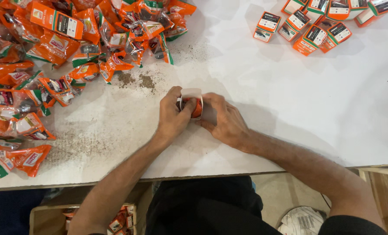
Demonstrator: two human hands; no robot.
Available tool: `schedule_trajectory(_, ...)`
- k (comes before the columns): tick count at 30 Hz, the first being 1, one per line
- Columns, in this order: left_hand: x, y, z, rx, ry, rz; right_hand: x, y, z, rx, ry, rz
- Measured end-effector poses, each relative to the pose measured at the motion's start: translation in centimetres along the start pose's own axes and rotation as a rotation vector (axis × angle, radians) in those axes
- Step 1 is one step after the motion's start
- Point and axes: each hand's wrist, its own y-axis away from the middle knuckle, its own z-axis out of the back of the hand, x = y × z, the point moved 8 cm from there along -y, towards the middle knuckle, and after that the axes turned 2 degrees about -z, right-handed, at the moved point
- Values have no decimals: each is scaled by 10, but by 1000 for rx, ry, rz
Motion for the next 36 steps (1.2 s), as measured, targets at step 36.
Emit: schedule_trajectory(36,-66,42,17,304,-418,-748,7,-1,-3,39,194,234)
